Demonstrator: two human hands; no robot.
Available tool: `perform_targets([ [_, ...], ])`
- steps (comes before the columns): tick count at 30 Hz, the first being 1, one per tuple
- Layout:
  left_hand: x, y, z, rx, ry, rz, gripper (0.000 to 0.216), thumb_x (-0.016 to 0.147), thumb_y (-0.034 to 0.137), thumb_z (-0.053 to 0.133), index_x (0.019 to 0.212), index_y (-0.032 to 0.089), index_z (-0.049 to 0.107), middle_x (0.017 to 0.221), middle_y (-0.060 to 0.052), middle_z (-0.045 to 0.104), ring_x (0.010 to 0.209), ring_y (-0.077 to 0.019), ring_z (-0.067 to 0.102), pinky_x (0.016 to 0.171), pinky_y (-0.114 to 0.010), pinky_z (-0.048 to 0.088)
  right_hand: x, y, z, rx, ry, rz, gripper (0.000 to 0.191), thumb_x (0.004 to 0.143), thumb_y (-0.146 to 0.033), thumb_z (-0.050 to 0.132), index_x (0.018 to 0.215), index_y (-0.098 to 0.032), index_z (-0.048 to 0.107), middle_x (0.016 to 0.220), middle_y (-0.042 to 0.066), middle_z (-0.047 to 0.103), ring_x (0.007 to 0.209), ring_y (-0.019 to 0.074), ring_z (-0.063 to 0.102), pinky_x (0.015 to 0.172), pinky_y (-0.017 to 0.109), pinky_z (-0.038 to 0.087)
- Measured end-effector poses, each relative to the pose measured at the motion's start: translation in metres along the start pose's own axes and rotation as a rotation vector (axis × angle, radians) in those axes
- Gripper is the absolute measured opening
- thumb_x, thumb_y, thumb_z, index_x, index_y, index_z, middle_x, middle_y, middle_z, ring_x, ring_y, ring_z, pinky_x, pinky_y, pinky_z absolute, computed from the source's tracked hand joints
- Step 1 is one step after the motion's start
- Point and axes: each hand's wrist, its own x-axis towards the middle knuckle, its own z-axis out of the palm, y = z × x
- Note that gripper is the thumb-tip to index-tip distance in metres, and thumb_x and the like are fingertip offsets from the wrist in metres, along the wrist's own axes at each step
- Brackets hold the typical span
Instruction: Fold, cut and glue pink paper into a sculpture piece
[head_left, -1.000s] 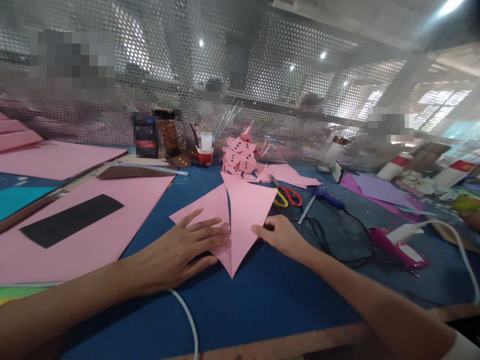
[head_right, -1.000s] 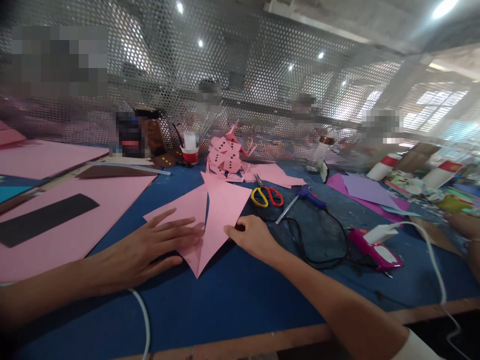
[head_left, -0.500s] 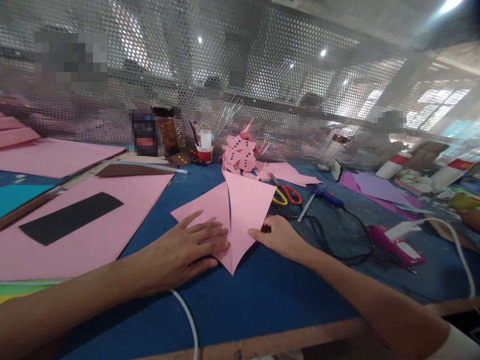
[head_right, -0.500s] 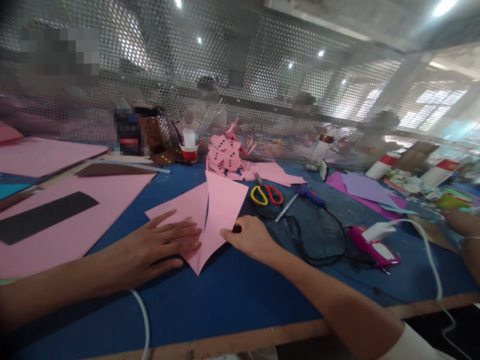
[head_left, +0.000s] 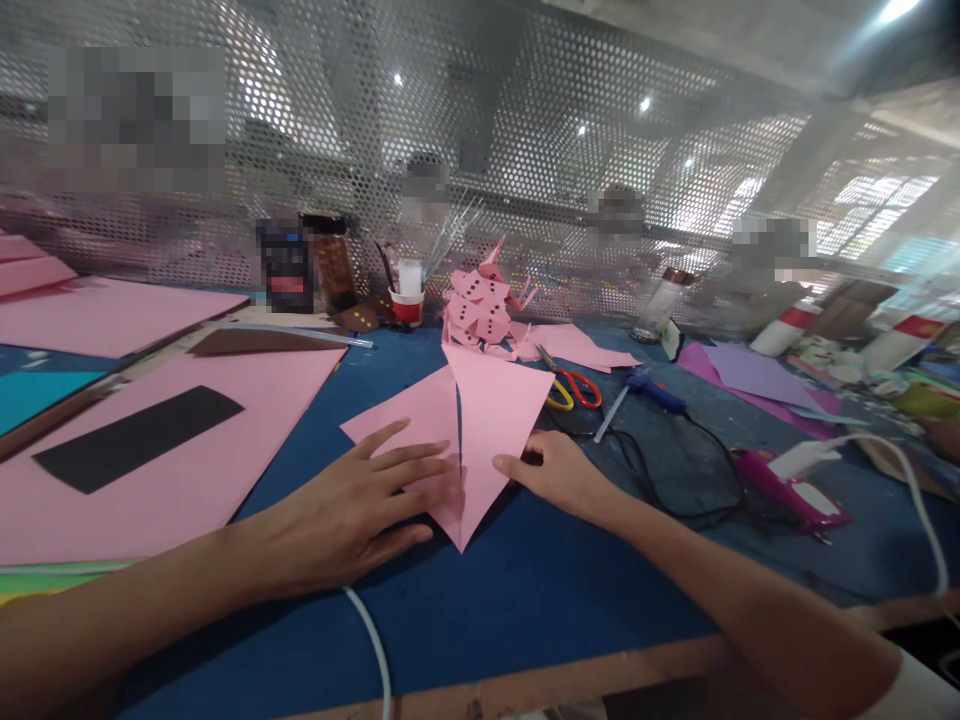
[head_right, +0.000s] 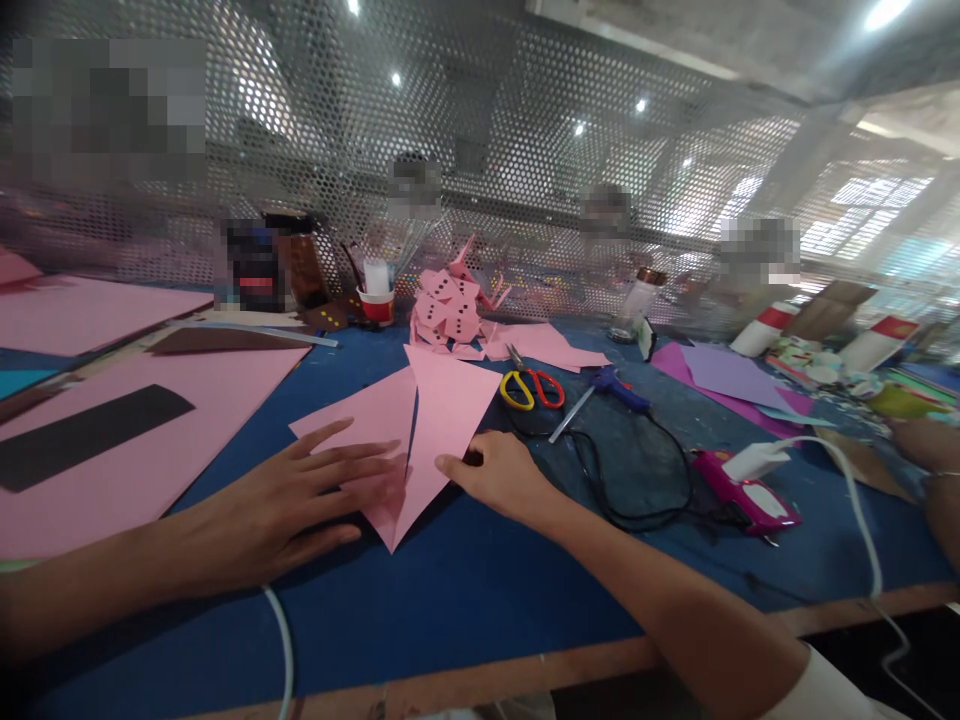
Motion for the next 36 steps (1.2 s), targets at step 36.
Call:
perform_targets([
  [36, 0.002, 0.006, 0.001, -0.066, 0.012, 0.012, 0.040, 0.102, 0.033, 0.061, 0.142, 0.032, 0.058, 0.140, -0.002, 0.069, 0.138, -0.0215, 0.057, 0.132, -0.046, 0.012, -0.008, -0.015, 0.003, -0.057, -0.014, -0.058, 0.014, 0.085, -0.027, 0.073, 0.075, -0.019, 0.079, 0.073, 0.002, 0.072, 0.071, 0.0171, 0.063, 0.070, 0.028, 0.040],
])
